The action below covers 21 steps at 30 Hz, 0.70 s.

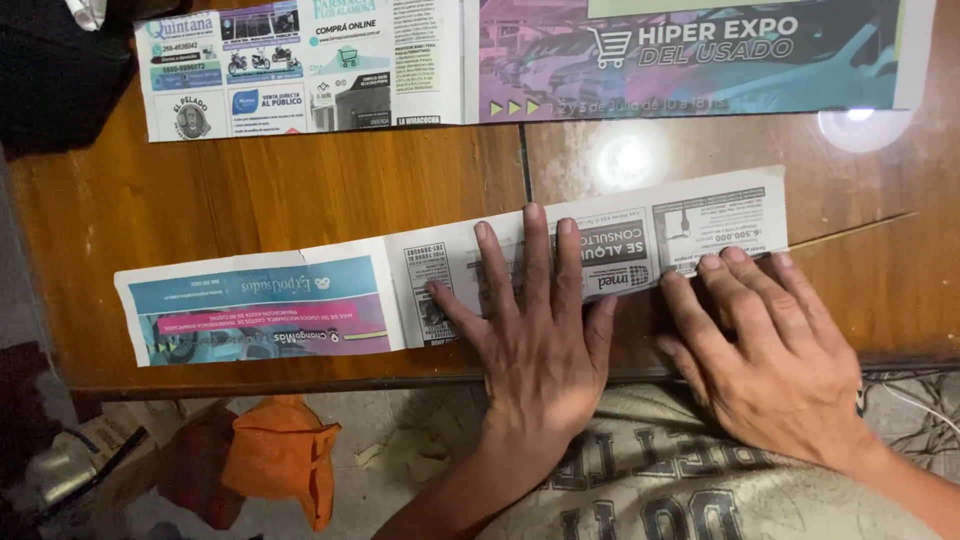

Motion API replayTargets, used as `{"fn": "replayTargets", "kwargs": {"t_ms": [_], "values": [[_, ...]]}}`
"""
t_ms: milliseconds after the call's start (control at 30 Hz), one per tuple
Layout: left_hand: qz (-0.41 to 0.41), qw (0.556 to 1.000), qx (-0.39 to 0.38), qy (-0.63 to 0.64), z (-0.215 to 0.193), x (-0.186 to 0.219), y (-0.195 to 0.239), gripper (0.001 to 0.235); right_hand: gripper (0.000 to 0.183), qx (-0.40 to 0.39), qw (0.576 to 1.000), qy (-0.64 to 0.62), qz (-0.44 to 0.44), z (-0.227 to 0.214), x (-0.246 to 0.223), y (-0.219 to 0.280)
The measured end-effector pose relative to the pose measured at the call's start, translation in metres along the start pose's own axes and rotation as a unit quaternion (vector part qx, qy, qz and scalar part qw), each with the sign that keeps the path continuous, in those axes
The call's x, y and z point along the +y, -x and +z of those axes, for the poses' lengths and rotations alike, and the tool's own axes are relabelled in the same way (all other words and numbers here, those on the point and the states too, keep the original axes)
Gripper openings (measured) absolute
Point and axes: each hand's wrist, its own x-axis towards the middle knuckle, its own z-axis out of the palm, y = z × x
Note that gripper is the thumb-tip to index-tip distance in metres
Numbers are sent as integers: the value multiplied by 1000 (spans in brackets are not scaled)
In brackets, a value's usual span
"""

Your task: Rolling newspaper into sticks and gluing paper to create a craft item

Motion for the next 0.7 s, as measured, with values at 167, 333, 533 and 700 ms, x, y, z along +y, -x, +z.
{"fn": "replayTargets", "kwargs": {"t_ms": [167, 333, 533, 700], "values": [[-24, 999, 27, -9, -10, -1, -5, 58, 41, 7, 1000, 22, -3, 0, 1, -3], [-31, 999, 23, -10, -8, -3, -5, 56, 42, 13, 1000, -24, 11, 3, 2, -1], [-67, 997, -34, -30, -6, -9, -9, 69, 47, 8, 999, -31, -28, 3, 2, -6], [-79, 995, 36, -47, -16, -15, -11, 68, 46, 9, 999, -33, -30, 1, 1, -11]]}}
